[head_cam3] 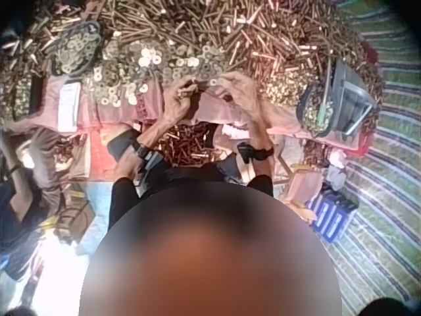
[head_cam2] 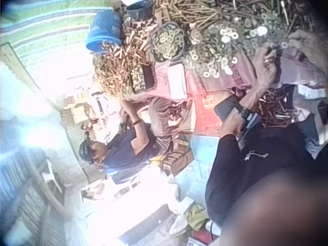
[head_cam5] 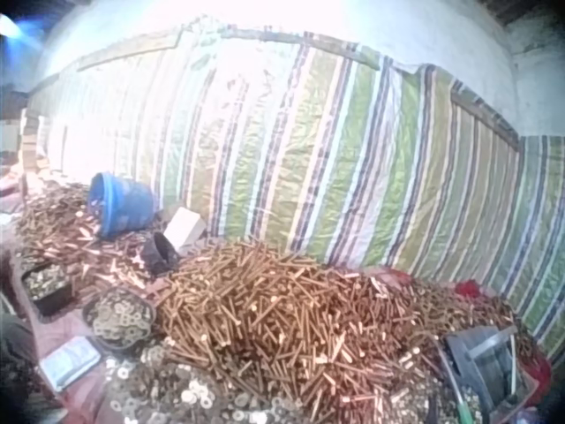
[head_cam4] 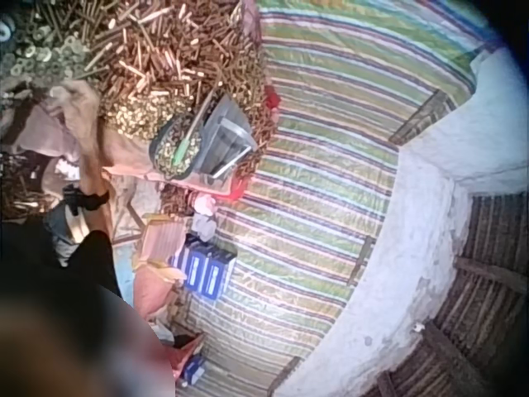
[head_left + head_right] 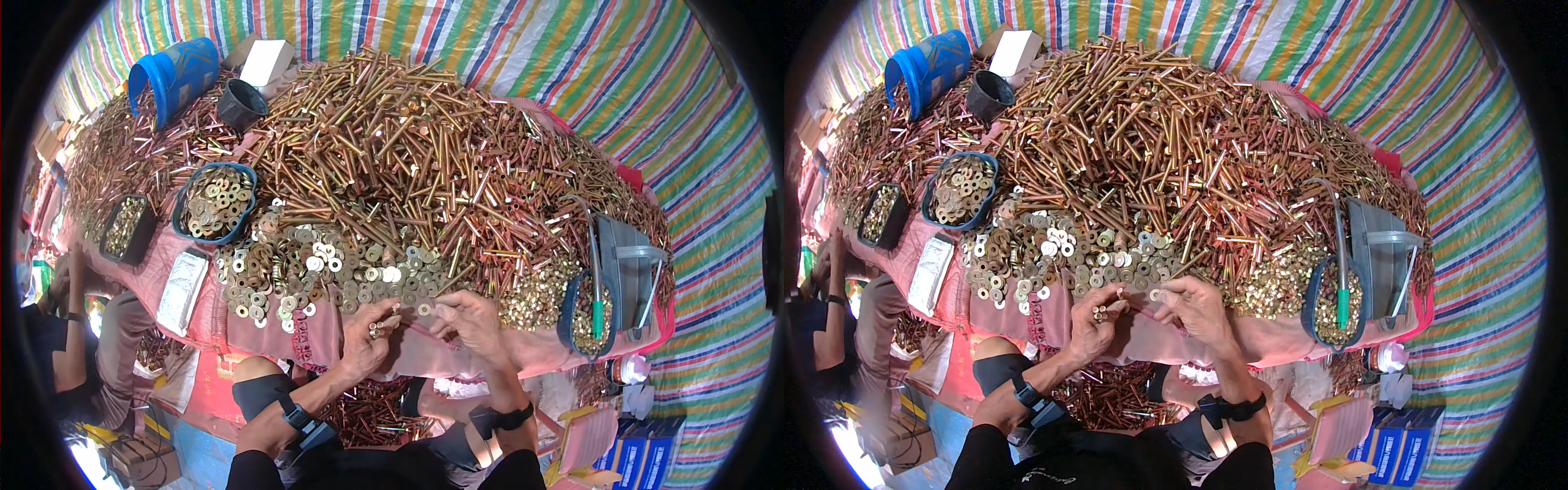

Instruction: The person sorts through a pile of metal pins and washers on a table, picking up individual pins and placing them into a container.

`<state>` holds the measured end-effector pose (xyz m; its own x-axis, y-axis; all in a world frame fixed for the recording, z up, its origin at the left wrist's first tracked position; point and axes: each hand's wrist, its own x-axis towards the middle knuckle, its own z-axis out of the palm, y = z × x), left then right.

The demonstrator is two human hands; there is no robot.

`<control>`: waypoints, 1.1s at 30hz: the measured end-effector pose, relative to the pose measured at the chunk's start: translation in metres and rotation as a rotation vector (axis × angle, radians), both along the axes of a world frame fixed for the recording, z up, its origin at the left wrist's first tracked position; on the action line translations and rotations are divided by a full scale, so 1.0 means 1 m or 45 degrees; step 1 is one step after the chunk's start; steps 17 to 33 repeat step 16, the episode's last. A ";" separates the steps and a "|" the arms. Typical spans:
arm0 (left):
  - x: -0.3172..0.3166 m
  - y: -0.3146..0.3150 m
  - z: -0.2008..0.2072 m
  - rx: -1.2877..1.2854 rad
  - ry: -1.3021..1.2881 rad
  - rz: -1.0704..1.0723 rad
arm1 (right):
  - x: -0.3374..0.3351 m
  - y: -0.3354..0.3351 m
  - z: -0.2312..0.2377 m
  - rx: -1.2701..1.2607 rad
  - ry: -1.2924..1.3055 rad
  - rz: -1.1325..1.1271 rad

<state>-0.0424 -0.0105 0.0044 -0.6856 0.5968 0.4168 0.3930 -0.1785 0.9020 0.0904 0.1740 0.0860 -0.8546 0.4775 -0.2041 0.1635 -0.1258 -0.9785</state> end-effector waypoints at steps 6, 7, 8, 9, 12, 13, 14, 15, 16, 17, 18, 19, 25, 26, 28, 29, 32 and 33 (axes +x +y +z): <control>0.000 0.001 0.001 0.067 0.006 -0.001 | -0.028 -0.027 -0.004 0.259 0.201 0.073; 0.000 0.001 0.001 0.078 0.002 -0.005 | -0.031 -0.030 -0.003 0.424 0.217 0.084; 0.000 0.001 0.001 0.074 0.003 -0.003 | -0.035 -0.033 -0.003 0.564 0.231 0.092; 0.000 0.000 0.001 0.073 0.003 -0.004 | -0.039 -0.036 -0.001 0.705 0.246 0.101; 0.000 -0.002 -0.001 0.074 -0.017 -0.013 | -0.039 -0.040 0.006 0.829 0.273 0.105; 0.000 -0.003 -0.003 0.078 -0.033 -0.019 | -0.041 -0.042 0.007 0.820 0.274 0.104; 0.000 -0.003 -0.005 0.082 -0.024 -0.022 | -0.041 -0.043 0.007 0.811 0.276 0.103; -0.001 -0.003 -0.008 0.091 -0.022 -0.028 | -0.042 -0.044 0.007 0.822 0.294 0.100; -0.002 -0.003 -0.011 0.116 -0.020 -0.037 | -0.042 -0.045 0.007 0.806 0.290 0.116; -0.002 -0.003 -0.011 0.116 -0.020 -0.037 | -0.042 -0.045 0.007 0.806 0.290 0.116; -0.002 -0.003 -0.011 0.116 -0.020 -0.037 | -0.042 -0.045 0.007 0.806 0.290 0.116; -0.002 -0.003 -0.011 0.116 -0.020 -0.037 | -0.042 -0.045 0.007 0.806 0.290 0.116; -0.002 -0.003 -0.011 0.116 -0.020 -0.037 | -0.042 -0.045 0.007 0.806 0.290 0.116; -0.002 -0.003 -0.011 0.116 -0.020 -0.037 | -0.042 -0.045 0.007 0.806 0.290 0.116; -0.002 -0.003 -0.011 0.116 -0.020 -0.037 | -0.042 -0.045 0.007 0.806 0.290 0.116; -0.002 -0.003 -0.011 0.116 -0.020 -0.037 | -0.042 -0.045 0.007 0.806 0.290 0.116; -0.002 -0.003 -0.011 0.116 -0.020 -0.037 | -0.042 -0.045 0.007 0.806 0.290 0.116; -0.002 -0.003 -0.011 0.116 -0.020 -0.037 | -0.042 -0.045 0.007 0.806 0.290 0.116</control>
